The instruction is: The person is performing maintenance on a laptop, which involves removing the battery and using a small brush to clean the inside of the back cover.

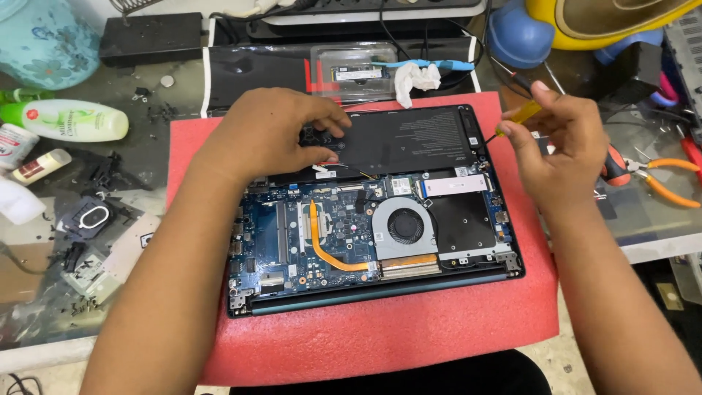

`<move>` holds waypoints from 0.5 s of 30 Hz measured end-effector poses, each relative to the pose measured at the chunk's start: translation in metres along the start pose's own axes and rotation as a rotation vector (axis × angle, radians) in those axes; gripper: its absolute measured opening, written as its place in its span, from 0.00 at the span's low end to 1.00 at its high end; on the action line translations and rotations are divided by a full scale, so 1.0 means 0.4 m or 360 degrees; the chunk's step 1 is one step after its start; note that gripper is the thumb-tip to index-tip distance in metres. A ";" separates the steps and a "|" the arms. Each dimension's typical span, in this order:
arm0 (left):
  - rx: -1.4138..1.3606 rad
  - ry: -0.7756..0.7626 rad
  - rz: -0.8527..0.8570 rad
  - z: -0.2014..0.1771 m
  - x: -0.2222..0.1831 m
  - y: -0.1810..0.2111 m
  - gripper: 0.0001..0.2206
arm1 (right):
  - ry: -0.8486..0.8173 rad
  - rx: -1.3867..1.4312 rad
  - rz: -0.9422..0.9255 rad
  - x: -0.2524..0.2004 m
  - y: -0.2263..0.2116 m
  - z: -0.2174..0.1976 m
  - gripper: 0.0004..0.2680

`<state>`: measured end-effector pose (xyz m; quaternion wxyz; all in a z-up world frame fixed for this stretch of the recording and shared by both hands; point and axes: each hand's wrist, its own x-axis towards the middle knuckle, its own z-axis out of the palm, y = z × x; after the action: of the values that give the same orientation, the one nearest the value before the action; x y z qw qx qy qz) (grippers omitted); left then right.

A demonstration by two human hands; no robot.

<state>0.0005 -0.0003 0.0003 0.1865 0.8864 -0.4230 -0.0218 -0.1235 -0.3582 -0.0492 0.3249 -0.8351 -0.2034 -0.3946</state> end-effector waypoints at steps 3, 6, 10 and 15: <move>-0.0007 -0.0015 -0.0004 0.000 0.003 0.000 0.20 | -0.0164 -0.0334 -0.0089 0.019 0.031 -0.034 0.18; -0.0002 -0.0023 -0.0010 -0.001 0.002 0.001 0.20 | -0.0369 -0.0236 -0.0082 0.098 -0.054 -0.045 0.07; -0.0010 -0.0014 -0.0022 0.000 0.001 0.005 0.19 | -0.0203 0.0145 0.0146 0.083 -0.027 -0.003 0.09; -0.0035 -0.0014 0.0010 0.000 -0.002 0.003 0.19 | -0.0079 0.0102 -0.0115 0.073 -0.038 0.024 0.04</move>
<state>-0.0007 -0.0004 0.0007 0.1943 0.8829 -0.4263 -0.0298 -0.1099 -0.3385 -0.0251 0.3319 -0.8259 -0.2539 -0.3786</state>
